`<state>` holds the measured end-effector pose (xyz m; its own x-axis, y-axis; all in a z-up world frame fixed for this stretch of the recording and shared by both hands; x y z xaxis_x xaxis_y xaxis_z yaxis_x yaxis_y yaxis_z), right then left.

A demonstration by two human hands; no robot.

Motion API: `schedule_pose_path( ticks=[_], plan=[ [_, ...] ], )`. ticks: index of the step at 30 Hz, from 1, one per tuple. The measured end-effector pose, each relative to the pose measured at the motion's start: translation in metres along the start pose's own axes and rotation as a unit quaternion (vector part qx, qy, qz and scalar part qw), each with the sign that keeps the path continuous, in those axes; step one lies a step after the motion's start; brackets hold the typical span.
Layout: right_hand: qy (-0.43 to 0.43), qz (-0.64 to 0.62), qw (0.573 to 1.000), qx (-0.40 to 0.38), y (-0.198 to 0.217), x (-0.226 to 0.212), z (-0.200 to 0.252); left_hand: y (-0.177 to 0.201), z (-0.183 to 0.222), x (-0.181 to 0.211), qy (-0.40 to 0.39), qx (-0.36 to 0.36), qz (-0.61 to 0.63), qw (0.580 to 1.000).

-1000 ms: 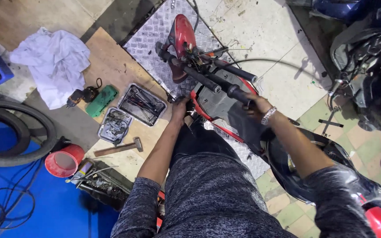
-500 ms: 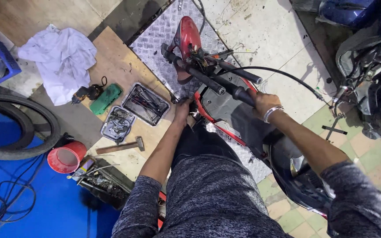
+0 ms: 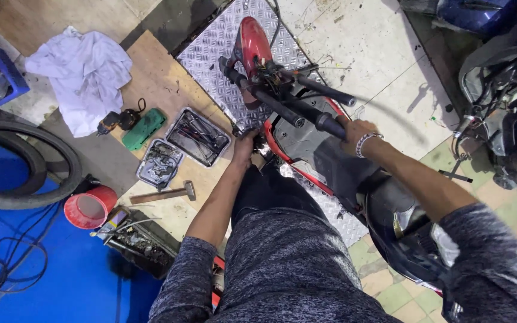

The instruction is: Removing the front fork assembly from a motorcycle using hand tools

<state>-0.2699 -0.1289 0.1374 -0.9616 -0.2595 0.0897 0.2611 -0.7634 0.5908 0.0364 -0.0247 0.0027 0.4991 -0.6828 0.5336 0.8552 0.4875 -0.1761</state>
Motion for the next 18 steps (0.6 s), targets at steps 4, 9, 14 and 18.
schedule_pose_path(
  ticks=[4, 9, 14, 18],
  plan=[
    [0.038, 0.168, 0.985, 0.029, 0.01, -0.015, 0.013, -0.003, 0.0, -0.004, -0.006, -0.001, -0.008, 1.0],
    [0.005, -0.36, 0.933, -0.015, -0.009, 0.002, 0.003, 0.002, -0.016, -0.027, 0.01, 0.0, -0.005, 1.0],
    [-0.056, -0.806, 0.563, -0.175, -0.034, -0.016, 0.011, -0.008, 0.012, -0.005, 0.032, -0.004, -0.013, 0.999],
    [0.001, -0.226, 0.974, 0.005, -0.021, 0.001, -0.013, -0.005, -0.002, -0.005, 0.022, -0.021, -0.006, 1.0]
  ],
)
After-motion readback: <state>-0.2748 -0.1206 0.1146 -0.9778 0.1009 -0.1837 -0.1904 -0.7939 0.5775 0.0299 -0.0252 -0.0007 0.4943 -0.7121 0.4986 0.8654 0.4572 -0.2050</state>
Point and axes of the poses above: each hand's wrist, its own z-axis away from the middle knuckle, its own y-axis out of the back of the hand, x = y × z, the point moved 5 cm from there along -z, towards the middle knuckle, and after that the axes turned 1 degree about -x, right-handed, at the moved point
